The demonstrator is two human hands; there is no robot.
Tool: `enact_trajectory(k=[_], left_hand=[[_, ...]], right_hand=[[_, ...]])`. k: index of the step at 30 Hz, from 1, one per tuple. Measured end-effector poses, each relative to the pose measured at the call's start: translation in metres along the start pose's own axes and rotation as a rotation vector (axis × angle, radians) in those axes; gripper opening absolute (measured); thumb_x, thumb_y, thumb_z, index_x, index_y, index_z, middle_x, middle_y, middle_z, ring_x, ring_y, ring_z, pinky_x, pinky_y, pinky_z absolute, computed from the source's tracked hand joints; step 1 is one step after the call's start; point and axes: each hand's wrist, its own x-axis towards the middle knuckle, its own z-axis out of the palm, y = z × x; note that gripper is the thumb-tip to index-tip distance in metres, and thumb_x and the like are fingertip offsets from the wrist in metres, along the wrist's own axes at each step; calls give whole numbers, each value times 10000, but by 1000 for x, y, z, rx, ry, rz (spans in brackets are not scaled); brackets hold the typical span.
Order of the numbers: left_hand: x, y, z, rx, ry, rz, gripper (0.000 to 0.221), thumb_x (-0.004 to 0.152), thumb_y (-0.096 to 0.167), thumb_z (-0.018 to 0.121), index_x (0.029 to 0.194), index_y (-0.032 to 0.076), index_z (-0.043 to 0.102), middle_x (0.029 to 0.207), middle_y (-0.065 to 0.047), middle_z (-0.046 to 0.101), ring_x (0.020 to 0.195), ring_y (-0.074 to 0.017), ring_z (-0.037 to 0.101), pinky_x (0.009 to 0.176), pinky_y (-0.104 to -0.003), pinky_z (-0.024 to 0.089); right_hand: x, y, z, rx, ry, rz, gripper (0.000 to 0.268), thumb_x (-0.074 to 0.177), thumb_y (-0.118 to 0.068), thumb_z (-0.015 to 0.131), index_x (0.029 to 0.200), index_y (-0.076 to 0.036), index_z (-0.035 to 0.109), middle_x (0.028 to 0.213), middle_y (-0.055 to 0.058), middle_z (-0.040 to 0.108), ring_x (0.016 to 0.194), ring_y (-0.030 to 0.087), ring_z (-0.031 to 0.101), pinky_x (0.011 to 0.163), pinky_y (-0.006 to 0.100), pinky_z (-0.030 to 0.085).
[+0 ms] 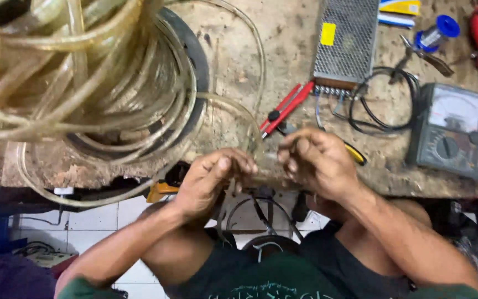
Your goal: Stripping insulation from a cable and manipulating wires using a utility knife and pliers at a repair bench.
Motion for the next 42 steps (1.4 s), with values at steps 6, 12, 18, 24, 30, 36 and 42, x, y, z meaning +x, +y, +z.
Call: enact_trajectory(k=[6, 12, 18, 24, 30, 36, 42], left_hand=[[9, 7, 31, 274, 66, 82, 225, 962, 191, 706, 1039, -18, 730, 1082, -169, 734, 892, -158, 654, 639, -220, 581], [20, -12, 25, 431, 204, 263, 190, 981, 143, 708, 999, -46, 716, 1005, -240, 732, 845, -284, 747, 738, -401, 642], [12, -29, 20, 126, 321, 66, 257, 986, 156, 680, 1068, -87, 662, 989, -263, 742, 886, -302, 768, 771, -383, 662], [32, -23, -1, 526, -31, 235, 304, 1010, 237, 630, 1170, -17, 681, 1205, -237, 676, 1227, -345, 629, 1094, -510, 478], [69, -22, -19, 1545, -398, 551, 556, 1004, 584, 549, 1174, 80, 712, 1246, -175, 680, 1341, -358, 511, 1199, -575, 270], [78, -39, -33, 1409, -480, 628, 471, 899, 545, 754, 1017, 91, 709, 848, -41, 551, 917, -267, 555, 1018, -510, 419], [77, -41, -25, 1313, -480, 633, 430, 992, 538, 639, 951, 112, 686, 766, -2, 558, 753, -225, 535, 835, -398, 411]], right_hand=[[3, -10, 5, 0, 98, -150, 251, 1038, -177, 608, 1091, 64, 650, 902, 266, 740, 700, 234, 720, 597, 319, 629], [5, -6, -11, -78, 222, -163, 287, 1025, -233, 639, 1085, 48, 653, 902, 236, 742, 718, 227, 762, 613, 328, 672], [3, -13, -15, -112, 247, -98, 223, 1009, -197, 662, 1070, 18, 664, 944, 203, 758, 740, 235, 785, 622, 321, 686], [-8, -23, -7, -319, 153, -72, 197, 1008, -145, 658, 1081, 38, 672, 891, 201, 733, 739, 241, 770, 623, 356, 677], [-5, -20, -14, -469, 83, -66, 161, 1011, -85, 644, 1088, 51, 685, 879, 191, 735, 773, 219, 756, 657, 377, 677], [-3, -17, -24, -308, 175, -88, 154, 1007, -80, 661, 1066, 60, 691, 850, 194, 725, 695, 232, 753, 623, 348, 673], [-4, -24, -28, -301, 226, -47, 161, 1002, -81, 669, 1052, 66, 707, 813, 209, 720, 607, 214, 720, 557, 320, 655]])
